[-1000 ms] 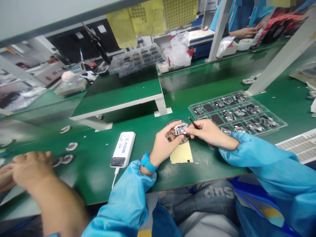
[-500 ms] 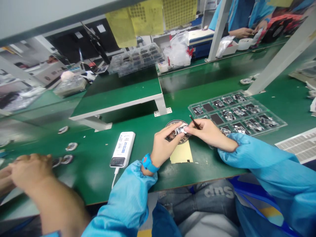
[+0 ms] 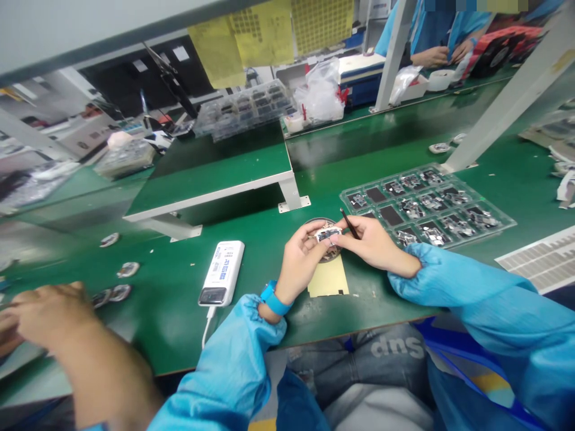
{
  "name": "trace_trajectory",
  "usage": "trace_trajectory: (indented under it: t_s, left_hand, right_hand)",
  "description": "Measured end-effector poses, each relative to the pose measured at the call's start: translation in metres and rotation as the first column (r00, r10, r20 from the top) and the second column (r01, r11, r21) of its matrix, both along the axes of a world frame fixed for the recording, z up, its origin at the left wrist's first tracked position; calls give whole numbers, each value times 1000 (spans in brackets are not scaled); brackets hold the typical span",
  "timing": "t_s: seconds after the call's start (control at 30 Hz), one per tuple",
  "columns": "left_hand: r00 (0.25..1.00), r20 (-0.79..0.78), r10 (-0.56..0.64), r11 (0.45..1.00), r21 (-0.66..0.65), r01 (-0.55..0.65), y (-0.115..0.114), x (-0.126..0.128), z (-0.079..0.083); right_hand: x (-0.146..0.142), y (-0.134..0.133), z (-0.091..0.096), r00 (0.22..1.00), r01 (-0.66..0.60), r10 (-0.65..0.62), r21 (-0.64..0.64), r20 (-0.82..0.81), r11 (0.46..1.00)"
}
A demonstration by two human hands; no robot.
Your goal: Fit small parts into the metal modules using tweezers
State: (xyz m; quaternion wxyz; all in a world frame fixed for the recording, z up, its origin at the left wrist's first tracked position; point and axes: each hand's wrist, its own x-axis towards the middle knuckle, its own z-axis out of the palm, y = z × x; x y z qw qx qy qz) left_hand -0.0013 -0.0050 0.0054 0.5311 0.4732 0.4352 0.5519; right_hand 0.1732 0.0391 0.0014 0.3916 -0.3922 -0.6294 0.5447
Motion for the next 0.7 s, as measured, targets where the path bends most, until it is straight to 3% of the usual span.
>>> trace_trajectory:
  t_s: [0.27,0.37,0.47,0.53,0.6,0.7]
  left_hand:
    - [994,-39,101,994,-49,-103,2,3,-6]
    - [982,-77,170,985,25,-169,1,5,-7]
    - [957,-193,217,969,156,-189,2,4,-8]
    - [908,-331,256,949,265,-172,3,1,-9]
    - [833,-461,306,921,364,-137,4,-1,-8]
    - [758,-558,338,900,428,-86,3,-2,-5]
  right_hand:
    - [-6,4,-2,999,16,-16,11,-33,1000]
    - [-8,3,-4,996,64,-60,69,-71,995]
    - [-5,5,-1,998,63,-65,185,8,981]
    - [1,8,4,991,31,-74,358,109,933]
    - [7,9,10,982,21,-119,536,149,844]
    - [14,12,14,984,9,-126,678,123,735]
